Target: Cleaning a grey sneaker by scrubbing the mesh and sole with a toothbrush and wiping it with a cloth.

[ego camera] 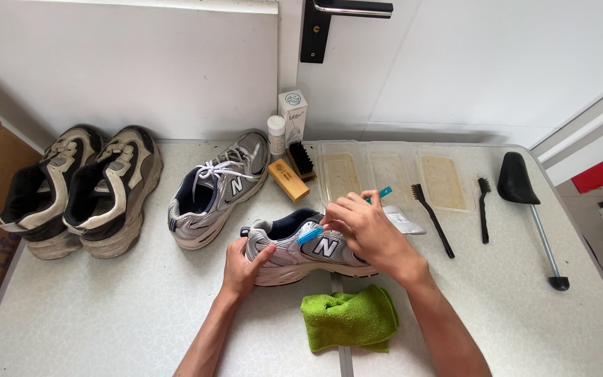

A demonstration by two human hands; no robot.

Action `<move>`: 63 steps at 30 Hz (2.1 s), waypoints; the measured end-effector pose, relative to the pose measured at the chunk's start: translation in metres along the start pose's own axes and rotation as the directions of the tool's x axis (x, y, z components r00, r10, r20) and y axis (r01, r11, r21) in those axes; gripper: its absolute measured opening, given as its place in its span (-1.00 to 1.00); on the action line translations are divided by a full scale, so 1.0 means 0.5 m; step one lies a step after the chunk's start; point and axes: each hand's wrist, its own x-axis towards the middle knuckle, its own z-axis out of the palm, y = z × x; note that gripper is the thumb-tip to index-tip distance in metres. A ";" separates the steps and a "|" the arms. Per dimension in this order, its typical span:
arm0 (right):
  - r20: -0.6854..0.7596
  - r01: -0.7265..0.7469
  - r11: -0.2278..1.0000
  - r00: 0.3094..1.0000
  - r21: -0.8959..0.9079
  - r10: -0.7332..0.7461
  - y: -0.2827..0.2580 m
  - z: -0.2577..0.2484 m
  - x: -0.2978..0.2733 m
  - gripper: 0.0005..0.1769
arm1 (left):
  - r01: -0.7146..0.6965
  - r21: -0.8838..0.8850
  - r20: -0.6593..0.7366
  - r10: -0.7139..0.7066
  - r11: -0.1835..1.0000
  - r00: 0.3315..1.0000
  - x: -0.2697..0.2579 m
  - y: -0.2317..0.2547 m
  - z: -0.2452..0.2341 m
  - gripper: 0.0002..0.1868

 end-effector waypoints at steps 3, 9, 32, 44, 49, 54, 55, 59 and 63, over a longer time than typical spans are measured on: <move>-0.058 0.059 0.998 0.997 -0.017 -0.059 -0.027 -0.007 0.001 -0.89 | -0.030 -0.033 -0.012 0.029 0.999 0.999 -0.005 0.091 -0.011 -0.45; -0.067 0.105 0.994 0.992 -0.040 -0.107 -0.053 -0.019 -0.003 -0.86 | -0.014 -0.054 0.002 0.014 0.998 1.000 -0.006 0.071 -0.007 -0.49; -0.164 0.160 0.987 0.974 0.009 -0.156 -0.064 -0.025 0.014 -0.87 | -0.009 -0.090 -0.053 0.004 0.996 0.999 0.000 0.031 -0.003 -0.38; -0.175 0.207 0.977 0.961 -0.051 -0.212 -0.066 -0.022 0.012 -0.90 | -0.015 -0.076 -0.033 0.012 0.997 0.999 -0.003 0.032 -0.010 -0.38; -0.138 0.253 0.967 0.958 0.006 -0.250 -0.078 -0.002 0.007 -0.92 | -0.019 -0.067 -0.031 0.017 0.998 0.999 -0.007 0.021 -0.005 -0.39; -0.247 0.223 0.972 0.940 -0.079 -0.236 -0.068 -0.004 0.012 -0.93 | -0.028 -0.077 -0.021 0.026 0.997 0.999 0.006 -0.003 -0.007 -0.42; -0.248 0.222 0.972 0.940 -0.080 -0.236 -0.068 -0.009 0.009 -0.93 | -0.029 -0.078 -0.020 0.028 0.997 0.999 0.001 0.000 -0.006 -0.42; -0.226 0.221 0.974 0.947 -0.050 -0.226 -0.068 -0.016 0.004 -0.92 | -0.013 -0.090 -0.015 0.011 0.996 1.000 -0.002 0.010 -0.007 -0.43; -0.175 0.239 0.971 0.955 -0.016 -0.238 -0.074 -0.020 0.001 -0.86 | -0.009 -0.075 -0.015 0.008 0.997 1.000 0.002 0.005 -0.007 -0.44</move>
